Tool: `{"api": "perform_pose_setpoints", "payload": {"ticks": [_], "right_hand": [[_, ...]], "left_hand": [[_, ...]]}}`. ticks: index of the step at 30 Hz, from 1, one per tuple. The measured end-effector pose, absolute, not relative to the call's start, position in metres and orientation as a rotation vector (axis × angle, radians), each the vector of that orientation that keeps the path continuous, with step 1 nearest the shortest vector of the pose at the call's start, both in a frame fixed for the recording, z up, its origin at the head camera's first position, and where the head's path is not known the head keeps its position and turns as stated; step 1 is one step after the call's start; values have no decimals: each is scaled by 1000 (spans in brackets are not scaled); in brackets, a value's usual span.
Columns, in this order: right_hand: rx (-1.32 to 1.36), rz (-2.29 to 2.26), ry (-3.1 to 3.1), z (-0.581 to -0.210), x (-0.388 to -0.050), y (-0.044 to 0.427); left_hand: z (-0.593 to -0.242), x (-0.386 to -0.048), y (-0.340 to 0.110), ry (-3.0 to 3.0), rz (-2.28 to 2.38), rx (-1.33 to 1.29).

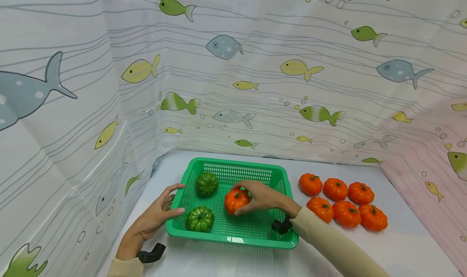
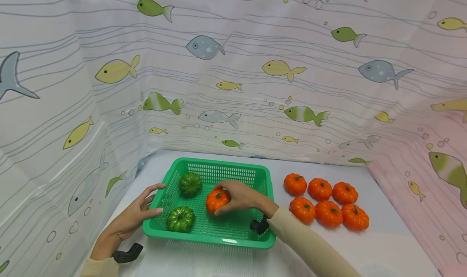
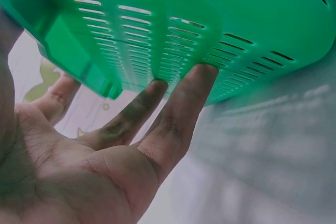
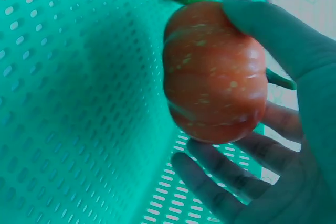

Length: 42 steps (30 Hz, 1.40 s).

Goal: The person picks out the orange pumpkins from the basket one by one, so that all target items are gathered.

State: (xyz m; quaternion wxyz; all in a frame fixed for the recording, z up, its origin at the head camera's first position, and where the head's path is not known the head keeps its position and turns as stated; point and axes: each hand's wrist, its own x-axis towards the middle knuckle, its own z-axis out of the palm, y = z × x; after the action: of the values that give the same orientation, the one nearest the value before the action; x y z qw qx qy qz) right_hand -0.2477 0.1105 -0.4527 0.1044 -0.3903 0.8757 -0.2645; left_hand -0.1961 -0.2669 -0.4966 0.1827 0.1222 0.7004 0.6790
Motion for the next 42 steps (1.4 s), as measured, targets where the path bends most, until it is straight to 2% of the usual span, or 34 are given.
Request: {"api": "perform_pose_setpoints", "payload": {"ticks": [23, 42], "right_hand": [[-1057, -976, 2674, -420, -239, 133], [-970, -1072, 2695, -407, -208, 173]], "left_hand": [[-497, -197, -268, 1975, 1919, 359], [-497, -197, -270, 1957, 1913, 400]]}}
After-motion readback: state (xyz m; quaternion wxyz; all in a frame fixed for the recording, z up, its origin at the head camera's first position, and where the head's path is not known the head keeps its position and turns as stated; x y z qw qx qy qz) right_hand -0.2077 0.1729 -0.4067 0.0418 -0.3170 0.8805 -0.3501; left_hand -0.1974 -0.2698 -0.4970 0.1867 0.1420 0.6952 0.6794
